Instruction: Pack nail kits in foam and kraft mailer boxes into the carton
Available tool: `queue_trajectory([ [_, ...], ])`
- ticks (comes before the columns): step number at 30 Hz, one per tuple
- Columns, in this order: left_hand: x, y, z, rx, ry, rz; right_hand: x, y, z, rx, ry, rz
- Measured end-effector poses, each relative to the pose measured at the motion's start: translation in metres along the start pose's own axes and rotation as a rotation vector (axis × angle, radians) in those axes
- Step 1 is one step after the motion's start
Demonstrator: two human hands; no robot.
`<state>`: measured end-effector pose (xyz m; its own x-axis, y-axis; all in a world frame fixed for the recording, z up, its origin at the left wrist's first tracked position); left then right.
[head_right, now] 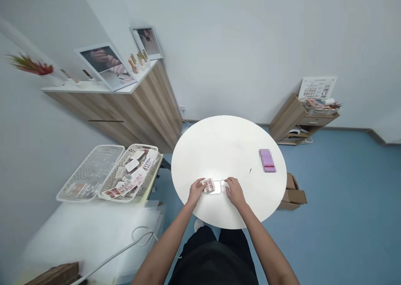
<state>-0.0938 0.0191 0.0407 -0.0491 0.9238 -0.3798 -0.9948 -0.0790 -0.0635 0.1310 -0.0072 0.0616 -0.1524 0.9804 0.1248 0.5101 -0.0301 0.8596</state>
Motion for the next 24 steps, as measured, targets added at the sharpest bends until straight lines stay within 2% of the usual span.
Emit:
queue_trajectory([
  [4,0.011,-0.018,-0.016,0.348,-0.089,-0.017,-0.017,-0.004,0.031,0.001,-0.124,-0.012],
  [7,0.015,-0.025,-0.027,0.474,-0.134,-0.019,-0.024,-0.01,0.044,-0.002,-0.189,-0.016],
  [12,0.017,-0.031,-0.043,0.669,-0.322,-0.008,-0.03,-0.025,0.057,0.054,-0.33,0.006],
  [17,0.013,-0.035,-0.05,0.737,-0.355,0.014,-0.026,-0.04,0.061,0.166,-0.427,0.036],
  [20,0.009,-0.038,-0.05,0.709,-0.366,0.078,-0.021,-0.046,0.06,0.246,-0.488,0.071],
  [24,0.0,-0.04,-0.053,0.548,-0.261,0.119,-0.016,-0.049,0.06,0.296,-0.535,0.139],
])
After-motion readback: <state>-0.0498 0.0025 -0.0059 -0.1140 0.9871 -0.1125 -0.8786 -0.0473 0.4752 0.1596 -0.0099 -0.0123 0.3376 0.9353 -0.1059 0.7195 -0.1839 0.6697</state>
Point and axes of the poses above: each hand's wrist, its own x-axis towards the middle knuckle, its own y-axis out of the back of the hand, z = x × y, the point moved 1 cm from there along x, towards the middle knuckle, and after that the axes turned 5 degrees about -x, right-handed, at the moved point
